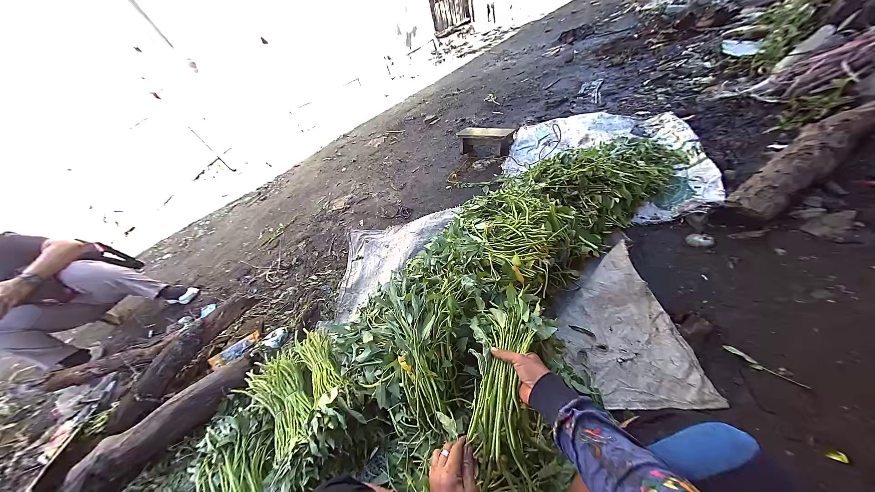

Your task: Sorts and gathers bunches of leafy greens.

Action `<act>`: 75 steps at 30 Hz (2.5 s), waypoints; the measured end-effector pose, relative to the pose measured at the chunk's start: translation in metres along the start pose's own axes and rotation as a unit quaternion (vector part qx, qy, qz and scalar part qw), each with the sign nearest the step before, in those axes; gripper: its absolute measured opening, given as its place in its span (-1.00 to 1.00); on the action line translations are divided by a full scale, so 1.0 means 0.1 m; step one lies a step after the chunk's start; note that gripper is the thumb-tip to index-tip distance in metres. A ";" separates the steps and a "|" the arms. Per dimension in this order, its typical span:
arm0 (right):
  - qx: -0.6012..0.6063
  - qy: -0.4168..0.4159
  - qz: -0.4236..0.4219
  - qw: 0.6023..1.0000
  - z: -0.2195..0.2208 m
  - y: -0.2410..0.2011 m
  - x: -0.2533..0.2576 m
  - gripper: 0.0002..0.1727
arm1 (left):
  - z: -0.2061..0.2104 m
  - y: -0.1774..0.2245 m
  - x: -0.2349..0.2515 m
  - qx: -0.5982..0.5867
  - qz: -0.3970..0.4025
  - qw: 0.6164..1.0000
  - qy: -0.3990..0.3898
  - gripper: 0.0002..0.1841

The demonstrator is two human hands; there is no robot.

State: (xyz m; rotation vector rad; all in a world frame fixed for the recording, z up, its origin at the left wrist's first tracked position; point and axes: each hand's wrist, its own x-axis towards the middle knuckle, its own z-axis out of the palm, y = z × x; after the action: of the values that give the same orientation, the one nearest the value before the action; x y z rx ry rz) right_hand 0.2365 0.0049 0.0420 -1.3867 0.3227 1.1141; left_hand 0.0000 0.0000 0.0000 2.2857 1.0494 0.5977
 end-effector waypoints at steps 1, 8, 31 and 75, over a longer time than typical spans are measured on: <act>-0.020 -0.009 -0.017 1.000 -0.01 0.00 0.00 -0.27 | 0.03 0.00 0.02 0.005 -0.031 0.999 -0.019 -0.71; -0.110 -0.046 -0.073 0.990 0.01 0.03 -0.29 -0.22 | 0.08 0.44 0.70 -0.174 -0.256 0.941 -0.139 -0.29; -0.194 0.029 -0.131 0.972 -0.18 -0.06 -0.28 -0.22 | -0.17 0.05 0.68 0.115 -0.177 0.923 -0.321 -0.55; -0.186 0.260 -0.069 0.945 -0.56 -0.06 0.14 -0.15 | -0.12 -0.01 0.17 0.246 -0.252 0.802 -0.482 -0.61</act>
State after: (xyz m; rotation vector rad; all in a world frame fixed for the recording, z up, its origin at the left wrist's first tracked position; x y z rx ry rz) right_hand 0.2713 -0.0375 0.0221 -2.0104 0.3955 0.6962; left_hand 0.0027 0.0169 0.0111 2.0581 1.2210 -1.0768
